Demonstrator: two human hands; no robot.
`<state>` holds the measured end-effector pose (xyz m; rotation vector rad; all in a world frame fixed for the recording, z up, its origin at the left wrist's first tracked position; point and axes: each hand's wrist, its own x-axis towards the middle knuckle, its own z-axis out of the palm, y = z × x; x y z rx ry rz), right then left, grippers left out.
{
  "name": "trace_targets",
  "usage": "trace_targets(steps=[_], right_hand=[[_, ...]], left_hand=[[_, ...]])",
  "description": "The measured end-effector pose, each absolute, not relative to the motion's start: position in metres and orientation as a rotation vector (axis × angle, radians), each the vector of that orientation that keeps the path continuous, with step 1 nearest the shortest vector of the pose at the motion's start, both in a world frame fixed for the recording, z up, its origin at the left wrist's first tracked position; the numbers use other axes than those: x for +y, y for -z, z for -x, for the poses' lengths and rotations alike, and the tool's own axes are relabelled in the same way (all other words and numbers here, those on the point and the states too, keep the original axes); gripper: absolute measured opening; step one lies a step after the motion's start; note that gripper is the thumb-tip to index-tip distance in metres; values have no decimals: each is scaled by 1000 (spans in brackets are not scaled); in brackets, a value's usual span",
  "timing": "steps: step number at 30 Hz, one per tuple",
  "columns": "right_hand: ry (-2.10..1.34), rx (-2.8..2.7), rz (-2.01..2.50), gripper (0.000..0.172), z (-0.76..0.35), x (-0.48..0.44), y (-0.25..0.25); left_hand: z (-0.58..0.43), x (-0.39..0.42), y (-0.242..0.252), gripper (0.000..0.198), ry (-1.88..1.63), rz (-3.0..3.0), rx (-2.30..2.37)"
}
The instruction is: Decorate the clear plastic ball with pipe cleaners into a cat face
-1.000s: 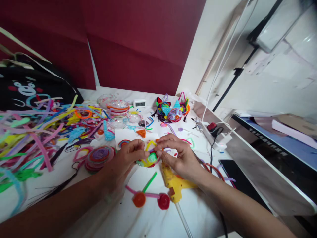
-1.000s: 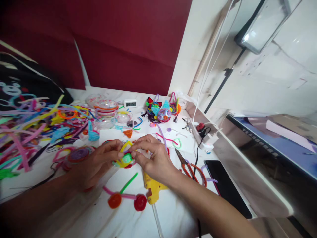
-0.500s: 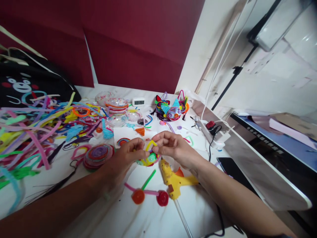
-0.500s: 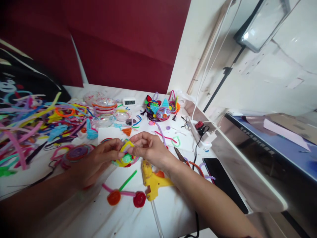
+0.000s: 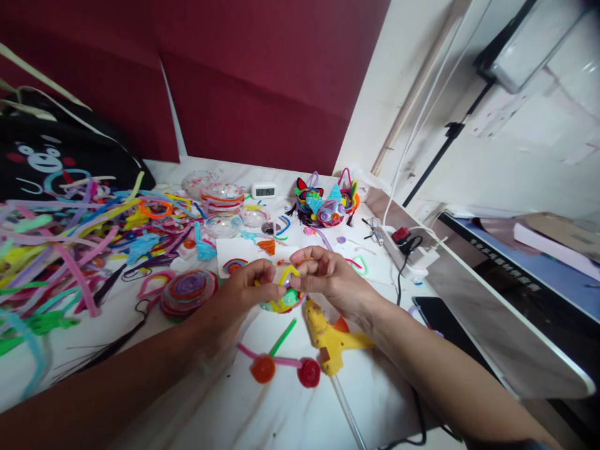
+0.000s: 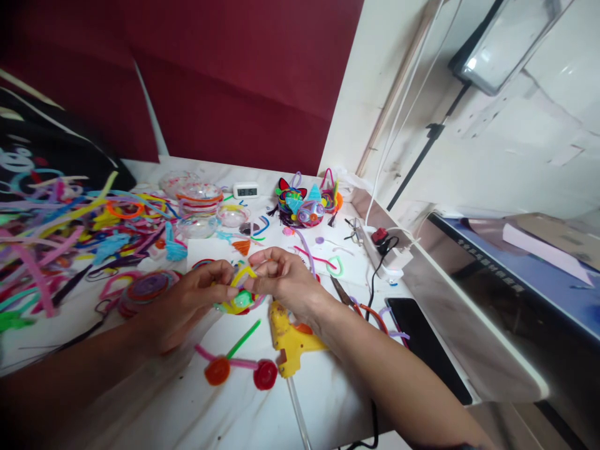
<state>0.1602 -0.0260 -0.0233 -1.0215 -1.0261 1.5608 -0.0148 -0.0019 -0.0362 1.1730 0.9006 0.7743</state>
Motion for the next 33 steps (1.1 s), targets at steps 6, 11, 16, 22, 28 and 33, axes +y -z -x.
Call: trace_targets(steps=[6,11,16,22,28,33], right_hand=[[-1566,-992,995,58,-165,-25,20],[-1544,-976,1003,57,-167,-25,18],[-1521,-949,993,59,-165,-26,14],[-1526,-937,1002,60,-163,-27,14],[-1527,-937,991,61,-162,-26,18],[-1522,-953,982,60,-159,-27,17]], left_hand=[[16,-1,34,22,-776,-1106,808],[17,0,34,22,-756,-1072,777],[18,0,35,24,-774,-1130,815],[16,-2,30,31,-781,-1135,803],[15,-3,30,36,-815,-1091,814],[15,-3,30,39,-825,-1092,843]])
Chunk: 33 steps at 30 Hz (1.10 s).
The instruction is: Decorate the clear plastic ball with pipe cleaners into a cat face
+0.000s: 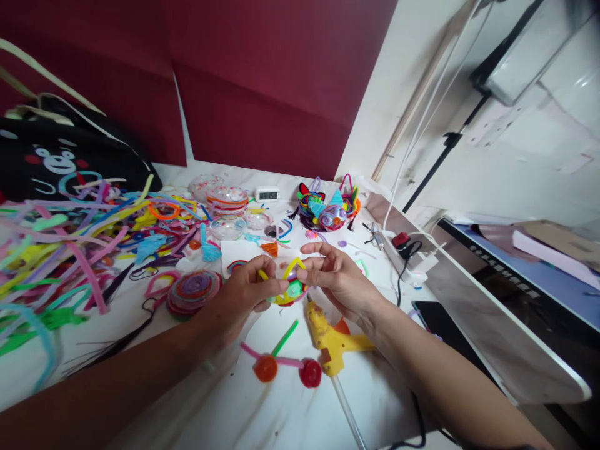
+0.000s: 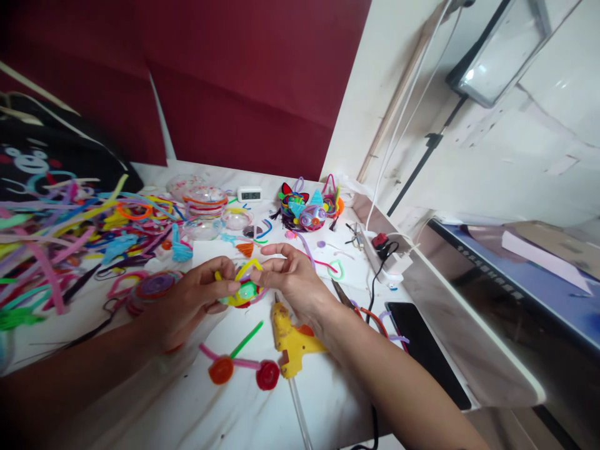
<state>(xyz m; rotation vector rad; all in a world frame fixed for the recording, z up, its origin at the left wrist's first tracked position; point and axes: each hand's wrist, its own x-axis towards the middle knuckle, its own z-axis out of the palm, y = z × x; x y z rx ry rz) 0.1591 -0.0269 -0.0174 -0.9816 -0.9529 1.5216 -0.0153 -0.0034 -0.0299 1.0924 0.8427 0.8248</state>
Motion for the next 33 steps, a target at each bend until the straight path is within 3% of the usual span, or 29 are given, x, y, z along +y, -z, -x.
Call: trace_targets(steps=[33], right_hand=[[-1529,-966,931,60,-157,-31,18]], left_hand=[[16,-5,27,39,-846,-1172,934]])
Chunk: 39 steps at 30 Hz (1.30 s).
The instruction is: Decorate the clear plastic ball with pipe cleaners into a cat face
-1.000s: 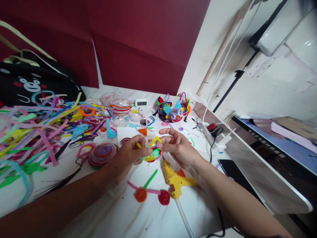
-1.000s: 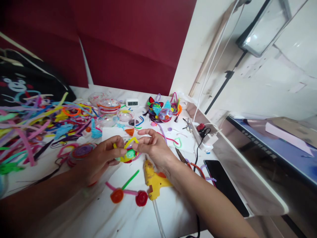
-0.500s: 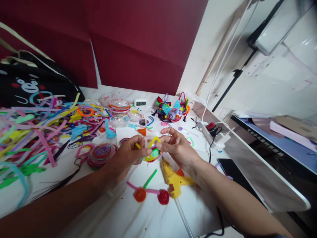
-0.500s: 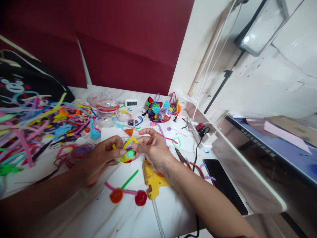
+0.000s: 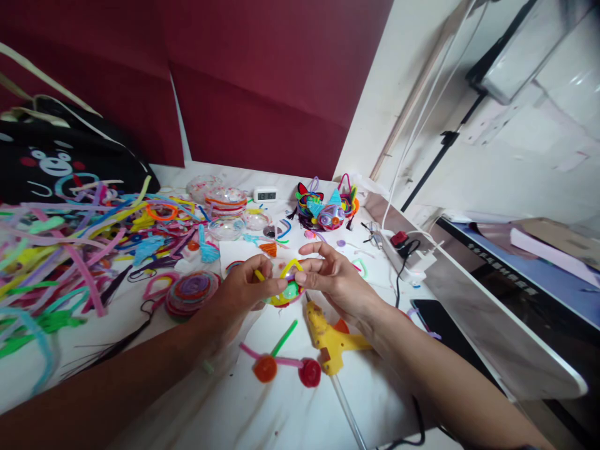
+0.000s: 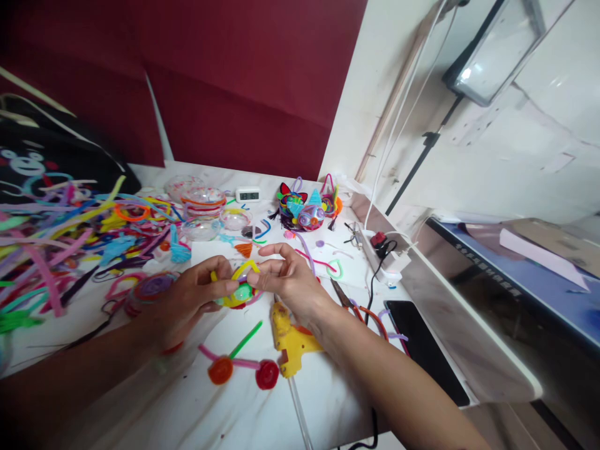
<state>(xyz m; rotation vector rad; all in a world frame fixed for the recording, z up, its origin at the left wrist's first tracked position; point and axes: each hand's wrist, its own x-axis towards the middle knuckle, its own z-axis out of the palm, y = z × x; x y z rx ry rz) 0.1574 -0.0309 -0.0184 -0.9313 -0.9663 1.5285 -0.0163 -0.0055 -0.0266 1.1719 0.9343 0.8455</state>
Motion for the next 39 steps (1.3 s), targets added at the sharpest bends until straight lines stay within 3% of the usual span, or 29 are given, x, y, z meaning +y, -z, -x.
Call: trace_targets(steps=[4,13,17,23,34,39], right_hand=[[-1461,-1025,968,55,-164,-34,15],[-780,-1697,1379,8,-207,-69,25],[-648,-2066,1554,17,-219,-95,36],[-417,-2468,1621,45,-214,-113,41],[-169,-2650,1805,39,-201,-113,56],[-266,-2495,1753,35,-203,-113,58]], left_hand=[[17,-4,29,37,-849,-1170,946],[20,1,34,37,-841,-1141,902],[20,0,35,39,-839,-1113,897],[19,0,35,39,-840,-1112,925],[18,-3,28,41,-852,-1172,911],[17,-4,30,39,-880,-1210,963]])
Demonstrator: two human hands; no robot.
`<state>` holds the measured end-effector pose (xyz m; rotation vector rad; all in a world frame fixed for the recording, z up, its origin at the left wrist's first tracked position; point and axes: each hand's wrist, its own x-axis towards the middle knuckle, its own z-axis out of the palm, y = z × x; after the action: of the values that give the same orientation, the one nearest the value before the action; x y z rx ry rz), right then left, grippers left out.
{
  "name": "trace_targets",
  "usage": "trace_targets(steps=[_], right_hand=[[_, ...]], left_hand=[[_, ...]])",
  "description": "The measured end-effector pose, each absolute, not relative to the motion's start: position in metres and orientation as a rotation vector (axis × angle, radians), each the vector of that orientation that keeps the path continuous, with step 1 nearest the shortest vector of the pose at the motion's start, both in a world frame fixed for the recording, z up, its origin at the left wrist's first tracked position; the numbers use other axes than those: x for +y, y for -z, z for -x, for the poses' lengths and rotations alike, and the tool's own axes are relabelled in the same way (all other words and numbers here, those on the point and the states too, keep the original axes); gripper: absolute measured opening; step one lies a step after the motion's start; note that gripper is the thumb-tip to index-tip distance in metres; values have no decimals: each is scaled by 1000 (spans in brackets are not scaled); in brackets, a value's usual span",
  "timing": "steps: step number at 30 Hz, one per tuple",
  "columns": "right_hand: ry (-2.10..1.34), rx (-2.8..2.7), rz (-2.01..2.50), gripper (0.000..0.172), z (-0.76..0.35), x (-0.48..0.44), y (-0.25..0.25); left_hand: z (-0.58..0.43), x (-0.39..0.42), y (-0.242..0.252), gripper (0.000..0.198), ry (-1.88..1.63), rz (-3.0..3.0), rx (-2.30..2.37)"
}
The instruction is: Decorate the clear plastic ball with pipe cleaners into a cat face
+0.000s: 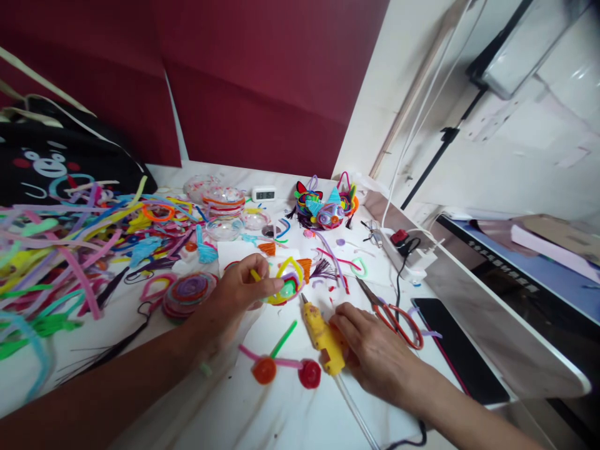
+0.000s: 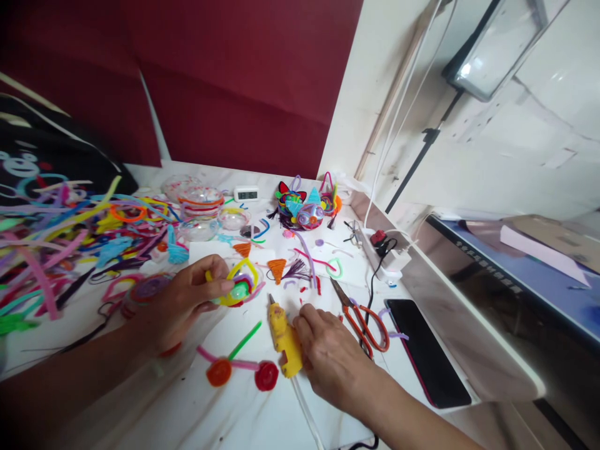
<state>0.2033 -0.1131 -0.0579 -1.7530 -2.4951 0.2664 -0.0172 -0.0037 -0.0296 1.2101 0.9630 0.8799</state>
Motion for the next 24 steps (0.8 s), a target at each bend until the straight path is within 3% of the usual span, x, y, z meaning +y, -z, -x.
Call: trace_targets(steps=[5,14,17,24], right_hand=[[-428,-2282,1631,43,-216,-115,48],[-672,-1864,1377,3,-231,-123,11],[-790,-1776,1368,12,-226,-122,9],[-916,-1748,1344,13,-224,-114,16]], left_hand=[[15,-3,31,40,-921,-1190,942],[14,-3,31,38,-941,-1193,920],[14,-4,31,37,-956,-1220,898],[17,-3,33,34,-956,-1304,802]])
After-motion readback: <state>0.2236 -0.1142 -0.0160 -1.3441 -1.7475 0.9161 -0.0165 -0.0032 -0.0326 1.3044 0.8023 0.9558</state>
